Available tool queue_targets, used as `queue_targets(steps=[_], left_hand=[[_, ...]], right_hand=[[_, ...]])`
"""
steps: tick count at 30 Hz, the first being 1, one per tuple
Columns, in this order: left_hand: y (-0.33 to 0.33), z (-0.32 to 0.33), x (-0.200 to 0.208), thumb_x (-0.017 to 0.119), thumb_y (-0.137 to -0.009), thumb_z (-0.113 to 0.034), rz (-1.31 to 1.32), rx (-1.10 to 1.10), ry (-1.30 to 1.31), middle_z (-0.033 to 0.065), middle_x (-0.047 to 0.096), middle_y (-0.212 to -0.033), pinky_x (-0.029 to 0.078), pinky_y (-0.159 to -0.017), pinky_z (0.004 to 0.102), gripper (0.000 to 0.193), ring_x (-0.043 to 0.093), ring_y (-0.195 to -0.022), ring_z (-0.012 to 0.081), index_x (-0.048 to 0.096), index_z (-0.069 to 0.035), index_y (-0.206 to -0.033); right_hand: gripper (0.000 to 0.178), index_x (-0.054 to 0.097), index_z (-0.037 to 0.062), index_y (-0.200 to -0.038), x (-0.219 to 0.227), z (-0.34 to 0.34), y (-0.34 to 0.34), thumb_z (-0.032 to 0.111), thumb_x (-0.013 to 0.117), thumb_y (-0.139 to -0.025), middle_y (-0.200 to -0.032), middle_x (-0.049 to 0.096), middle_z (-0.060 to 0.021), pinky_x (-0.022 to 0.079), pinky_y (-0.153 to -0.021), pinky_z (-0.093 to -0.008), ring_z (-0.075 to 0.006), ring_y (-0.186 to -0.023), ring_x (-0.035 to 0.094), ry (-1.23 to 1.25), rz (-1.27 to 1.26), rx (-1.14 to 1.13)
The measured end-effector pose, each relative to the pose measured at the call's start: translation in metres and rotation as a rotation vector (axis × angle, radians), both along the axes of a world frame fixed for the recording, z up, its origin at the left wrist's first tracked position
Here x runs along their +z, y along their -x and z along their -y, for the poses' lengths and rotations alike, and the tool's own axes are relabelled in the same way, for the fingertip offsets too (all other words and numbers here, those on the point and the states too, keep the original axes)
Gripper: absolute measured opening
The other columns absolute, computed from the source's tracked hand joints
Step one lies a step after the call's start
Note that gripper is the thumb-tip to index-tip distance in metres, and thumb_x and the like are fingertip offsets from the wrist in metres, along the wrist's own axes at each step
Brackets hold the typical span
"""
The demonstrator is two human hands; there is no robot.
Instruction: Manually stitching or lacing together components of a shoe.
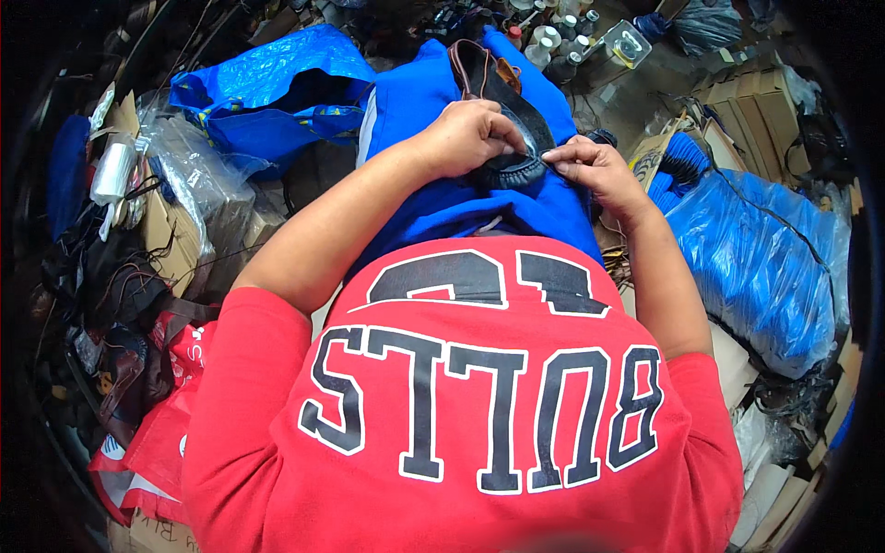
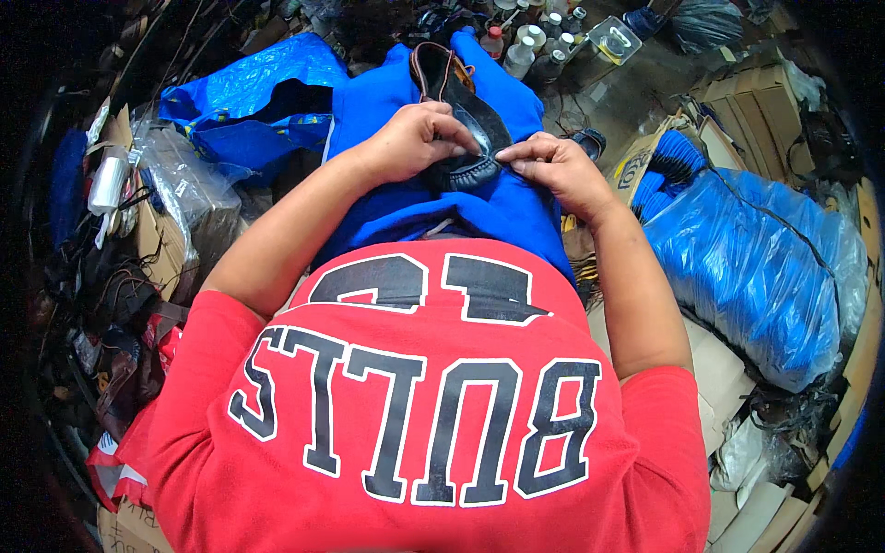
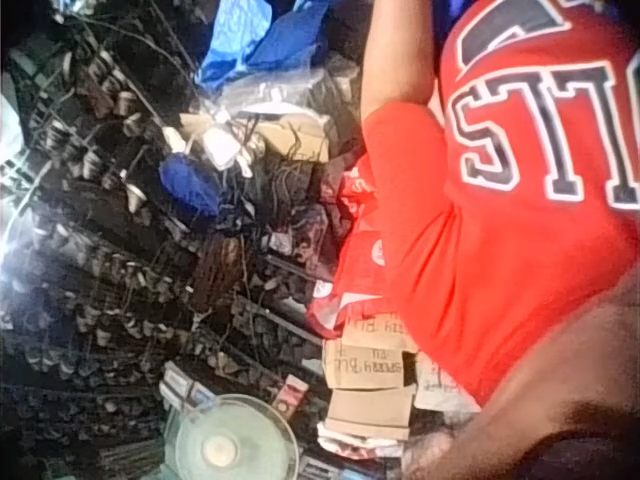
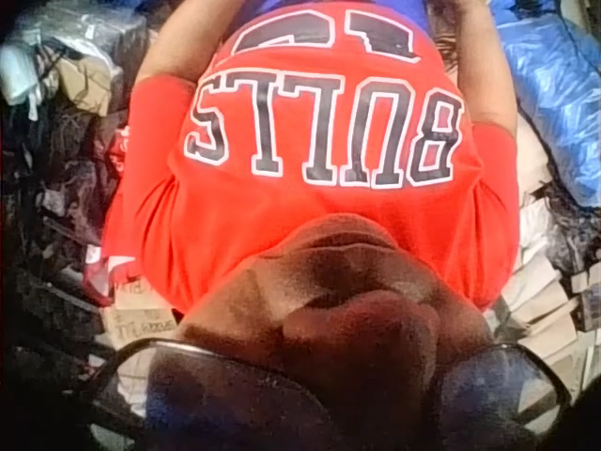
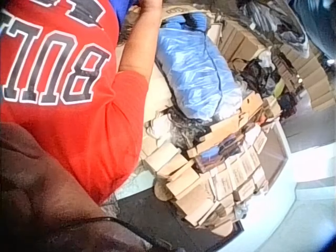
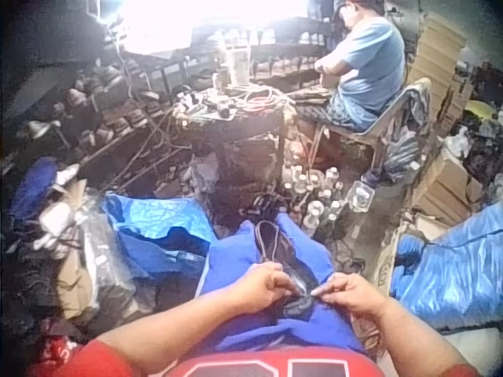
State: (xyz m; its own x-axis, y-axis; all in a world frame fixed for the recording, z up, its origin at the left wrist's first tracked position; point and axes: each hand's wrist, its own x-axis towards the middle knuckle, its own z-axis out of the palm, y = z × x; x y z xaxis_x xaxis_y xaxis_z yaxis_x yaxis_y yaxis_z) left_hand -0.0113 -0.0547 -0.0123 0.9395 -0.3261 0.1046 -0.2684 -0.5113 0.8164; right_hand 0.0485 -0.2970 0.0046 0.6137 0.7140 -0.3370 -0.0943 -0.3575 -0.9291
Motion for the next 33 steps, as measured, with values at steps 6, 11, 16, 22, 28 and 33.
queue_targets(steps=[6,11,16,22,28,33], left_hand=[[-0.019,-0.002,0.006,0.067,-0.072,-0.005,0.113,-0.126,-0.088,0.0074,0.056,-0.075,0.046,-0.065,0.0347,0.015,0.057,-0.074,0.0246,0.071,-0.012,-0.084],[-0.006,0.003,0.028,0.067,-0.070,-0.010,0.335,-0.148,-0.346,0.0074,0.057,-0.076,0.047,-0.064,0.0372,0.012,0.058,-0.076,0.0276,0.070,-0.015,-0.080],[0.043,0.005,0.022,0.072,-0.070,-0.009,0.072,0.137,-0.067,0.0097,0.065,-0.080,0.049,-0.068,0.0344,0.015,0.061,-0.078,0.0268,0.070,-0.008,-0.085],[0.026,0.000,0.008,0.070,-0.069,-0.008,0.240,0.013,-0.187,0.0041,0.063,-0.077,0.045,-0.069,0.0350,0.013,0.059,-0.079,0.0239,0.069,-0.012,-0.081],[0.001,0.000,0.006,0.068,-0.071,-0.012,0.384,-0.059,-0.334,-0.0012,0.059,-0.081,0.036,-0.074,0.0339,0.012,0.055,-0.086,0.0194,0.068,-0.019,-0.081],[0.020,-0.002,0.014,0.069,-0.071,-0.013,0.425,0.050,-0.313,-0.0019,0.059,-0.083,0.036,-0.074,0.0341,0.014,0.055,-0.086,0.0186,0.069,-0.021,-0.083]], right_hand=[[0.018,0.070,0.0042,-0.098,0.006,-0.007,-0.005,0.006,0.063,-0.081,-0.093,0.058,-0.0014,0.043,-0.081,-0.0231,-0.0108,-0.088,0.054,0.036,0.034,0.071],[0.018,0.070,0.0053,-0.098,0.016,-0.012,0.006,0.006,0.063,-0.081,-0.086,0.056,0.0000,0.041,-0.077,-0.0239,-0.0098,-0.084,0.052,0.101,0.135,0.073],[0.019,0.072,0.0097,-0.095,0.019,-0.008,0.030,0.003,0.066,-0.078,-0.079,0.057,-0.0020,0.044,-0.068,-0.0241,-0.0110,-0.074,0.054,0.130,0.484,0.033],[0.019,0.072,0.0105,-0.096,0.012,-0.004,0.033,0.005,0.067,-0.078,-0.079,0.057,-0.0030,0.044,-0.069,-0.0239,-0.0117,-0.073,0.055,0.024,0.472,-0.089],[0.017,0.071,0.0106,-0.096,0.010,-0.011,0.005,0.007,0.064,-0.081,-0.083,0.053,-0.0021,0.043,-0.071,-0.0234,-0.0115,-0.078,0.053,0.072,0.375,0.097],[0.020,0.070,0.0093,-0.099,0.016,-0.004,0.017,0.008,0.066,-0.080,-0.081,0.054,-0.0004,0.041,-0.073,-0.0227,-0.0101,-0.078,0.051,0.080,0.245,0.037]])
